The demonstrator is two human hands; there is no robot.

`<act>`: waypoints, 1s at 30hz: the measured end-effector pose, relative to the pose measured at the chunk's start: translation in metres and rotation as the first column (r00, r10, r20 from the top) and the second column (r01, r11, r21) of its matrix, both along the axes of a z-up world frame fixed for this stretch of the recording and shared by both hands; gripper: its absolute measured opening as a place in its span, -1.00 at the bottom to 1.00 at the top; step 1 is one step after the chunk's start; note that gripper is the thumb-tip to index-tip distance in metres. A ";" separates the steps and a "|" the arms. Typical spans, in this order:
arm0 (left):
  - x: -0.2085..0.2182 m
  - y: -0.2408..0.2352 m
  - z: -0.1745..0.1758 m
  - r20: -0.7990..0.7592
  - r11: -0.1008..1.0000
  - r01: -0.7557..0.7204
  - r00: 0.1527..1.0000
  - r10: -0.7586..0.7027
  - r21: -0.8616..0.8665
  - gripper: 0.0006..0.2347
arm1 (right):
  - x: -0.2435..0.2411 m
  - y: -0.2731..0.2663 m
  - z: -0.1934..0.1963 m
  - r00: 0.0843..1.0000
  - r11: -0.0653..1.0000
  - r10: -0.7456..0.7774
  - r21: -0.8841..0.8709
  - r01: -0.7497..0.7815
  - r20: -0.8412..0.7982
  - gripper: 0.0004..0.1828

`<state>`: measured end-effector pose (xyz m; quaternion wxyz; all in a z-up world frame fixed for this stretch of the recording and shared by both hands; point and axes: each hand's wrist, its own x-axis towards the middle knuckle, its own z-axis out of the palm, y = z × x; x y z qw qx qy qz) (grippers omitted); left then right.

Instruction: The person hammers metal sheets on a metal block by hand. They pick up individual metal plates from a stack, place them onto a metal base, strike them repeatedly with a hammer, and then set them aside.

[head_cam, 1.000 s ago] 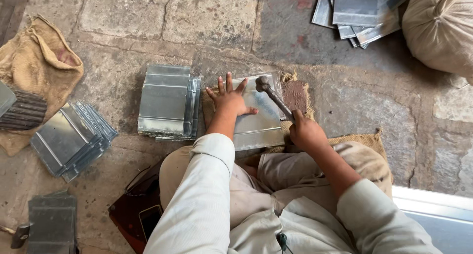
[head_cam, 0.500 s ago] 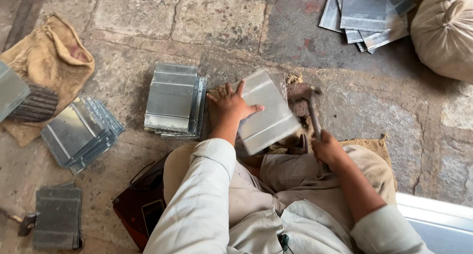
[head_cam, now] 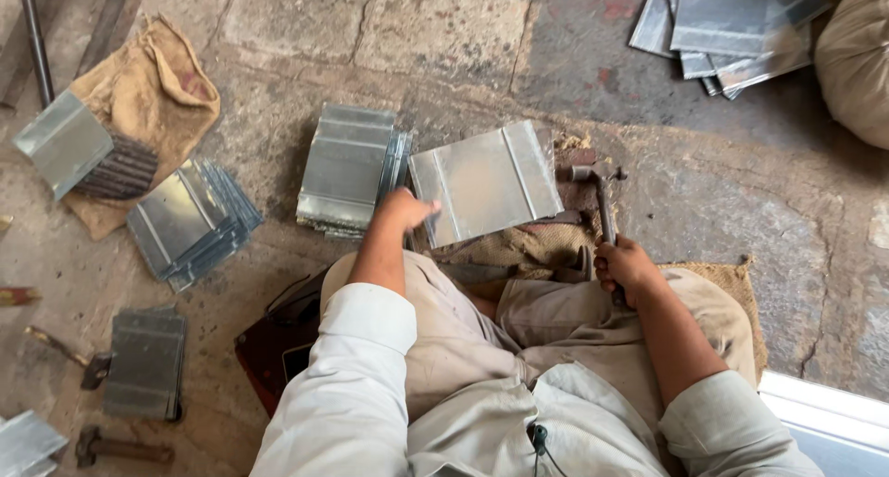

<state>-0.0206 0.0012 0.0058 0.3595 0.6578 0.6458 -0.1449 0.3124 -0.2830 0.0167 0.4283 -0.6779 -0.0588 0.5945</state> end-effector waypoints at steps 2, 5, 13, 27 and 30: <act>-0.012 -0.001 0.013 0.120 0.973 -0.077 0.991 0.052 0.216 -0.20 | -0.003 -0.001 0.005 1.000 1.000 0.002 0.002 -0.002 -0.019 -0.93; -0.013 -0.011 0.040 0.234 0.935 -0.247 0.954 0.189 0.256 -0.24 | -0.004 0.004 0.009 0.999 0.999 -0.048 -0.020 0.047 -0.010 -0.88; 0.023 -0.003 0.018 0.113 0.990 -0.111 0.989 0.101 0.085 -0.34 | 0.004 0.013 -0.015 0.997 0.995 -0.074 0.063 0.072 0.028 -0.90; 0.022 0.017 0.035 0.194 0.983 -0.174 0.968 0.158 0.067 -0.29 | 0.017 -0.014 0.129 0.361 0.265 -0.771 0.780 -0.567 0.525 -0.73; 0.036 0.008 0.050 0.198 0.983 -0.153 0.972 0.130 0.105 -0.14 | 0.052 -0.018 0.180 0.322 0.171 -0.868 0.836 -0.522 0.378 -0.74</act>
